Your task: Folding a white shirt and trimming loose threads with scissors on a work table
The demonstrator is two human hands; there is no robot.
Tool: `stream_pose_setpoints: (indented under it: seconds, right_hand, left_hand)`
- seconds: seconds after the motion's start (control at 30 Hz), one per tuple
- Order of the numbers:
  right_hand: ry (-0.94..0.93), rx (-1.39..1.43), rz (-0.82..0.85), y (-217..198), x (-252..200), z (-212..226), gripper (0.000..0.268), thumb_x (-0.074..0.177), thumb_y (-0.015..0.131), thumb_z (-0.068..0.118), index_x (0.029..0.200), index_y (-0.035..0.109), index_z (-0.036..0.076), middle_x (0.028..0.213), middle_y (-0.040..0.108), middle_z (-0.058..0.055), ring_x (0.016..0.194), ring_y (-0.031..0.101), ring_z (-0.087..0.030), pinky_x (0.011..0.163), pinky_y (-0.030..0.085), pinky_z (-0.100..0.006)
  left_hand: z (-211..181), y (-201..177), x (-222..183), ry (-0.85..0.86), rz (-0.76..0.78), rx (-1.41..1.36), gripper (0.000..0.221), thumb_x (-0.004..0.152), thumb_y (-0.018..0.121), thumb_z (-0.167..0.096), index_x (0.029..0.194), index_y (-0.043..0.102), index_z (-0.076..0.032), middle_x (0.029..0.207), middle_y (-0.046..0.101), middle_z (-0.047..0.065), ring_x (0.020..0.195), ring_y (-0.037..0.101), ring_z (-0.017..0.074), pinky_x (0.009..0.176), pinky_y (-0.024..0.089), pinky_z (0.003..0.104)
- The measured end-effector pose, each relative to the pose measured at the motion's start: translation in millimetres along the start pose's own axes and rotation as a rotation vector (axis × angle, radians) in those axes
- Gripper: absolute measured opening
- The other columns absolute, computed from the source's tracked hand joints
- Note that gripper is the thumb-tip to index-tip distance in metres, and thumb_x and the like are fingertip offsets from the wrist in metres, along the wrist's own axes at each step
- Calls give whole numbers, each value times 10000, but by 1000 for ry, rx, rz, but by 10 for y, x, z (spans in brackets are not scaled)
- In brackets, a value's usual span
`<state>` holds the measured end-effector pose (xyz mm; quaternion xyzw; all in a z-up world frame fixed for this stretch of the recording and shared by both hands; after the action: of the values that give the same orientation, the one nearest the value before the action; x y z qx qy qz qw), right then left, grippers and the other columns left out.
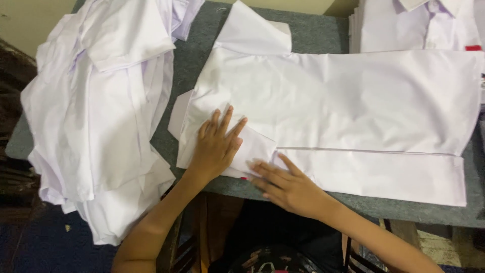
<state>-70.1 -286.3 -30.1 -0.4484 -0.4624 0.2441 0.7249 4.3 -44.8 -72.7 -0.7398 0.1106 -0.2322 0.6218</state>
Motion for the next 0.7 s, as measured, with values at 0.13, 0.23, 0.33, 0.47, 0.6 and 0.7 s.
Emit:
stream_pose_setpoints:
  seconds: [0.13, 0.23, 0.33, 0.47, 0.6, 0.7]
  right_hand:
    - [120, -197, 72, -101, -450, -242, 510, 1051, 429, 434, 1478, 514, 168, 1518, 529, -88, 1439, 459, -231, 1213, 241, -500]
    - [252, -246, 238, -216, -845, -383, 606, 1054, 266, 525, 1576, 369, 235, 1652, 345, -35, 1517, 308, -221, 1219, 212, -463]
    - [378, -314, 325, -328, -1223, -545, 627, 1066, 153, 572, 1617, 259, 292, 1701, 206, 15, 1557, 155, -175, 1248, 92, -404]
    - [504, -448, 377, -618, -1613, -691, 585, 1080, 141, 535, 1609, 259, 313, 1720, 166, 43, 1567, 148, -179, 1252, 104, -418]
    - [681, -448, 382, -816, -1958, -842, 573, 1095, 65, 572, 1605, 231, 371, 1718, 117, 99, 1583, 40, -136, 1254, 3, -375]
    - [760, -434, 381, -893, -2111, -891, 572, 1099, 70, 575, 1608, 241, 377, 1715, 133, 93, 1585, 38, -150, 1252, 9, -382]
  left_hand:
    - [-67, 13, 0, 23, -220, 96, 546, 1034, 422, -472, 1553, 461, -309, 1632, 350, 155, 1437, 379, 486, 1088, 330, 556]
    - [-71, 10, -19, 42, -235, 86, 559, 1028, 432, -471, 1559, 464, -300, 1635, 351, 180, 1428, 373, 523, 1082, 339, 576]
    - [-65, -20, -14, 44, -198, 20, 567, 1039, 419, -457, 1578, 441, -285, 1651, 320, 186, 1444, 323, 543, 1095, 316, 598]
    - [-83, -61, -21, 48, -181, 68, 564, 1040, 417, -440, 1581, 438, -284, 1645, 343, 181, 1443, 348, 521, 1108, 326, 594]
    - [-63, -76, -42, 20, -114, -4, 557, 1071, 321, -419, 1605, 388, -278, 1673, 283, 178, 1475, 281, 518, 1148, 263, 604]
    - [-32, -60, -58, 21, -82, -22, 571, 1084, 268, -400, 1628, 331, -241, 1678, 243, 204, 1489, 241, 516, 1163, 221, 608]
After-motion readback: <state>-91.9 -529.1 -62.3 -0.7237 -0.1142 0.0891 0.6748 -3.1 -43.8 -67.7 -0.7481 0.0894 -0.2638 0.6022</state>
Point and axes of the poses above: each hand's wrist, its own x-axis towards the middle knuckle, its own y-axis out of the palm, z = x × y, the point moved 1 cm from there along x, towards the middle knuckle
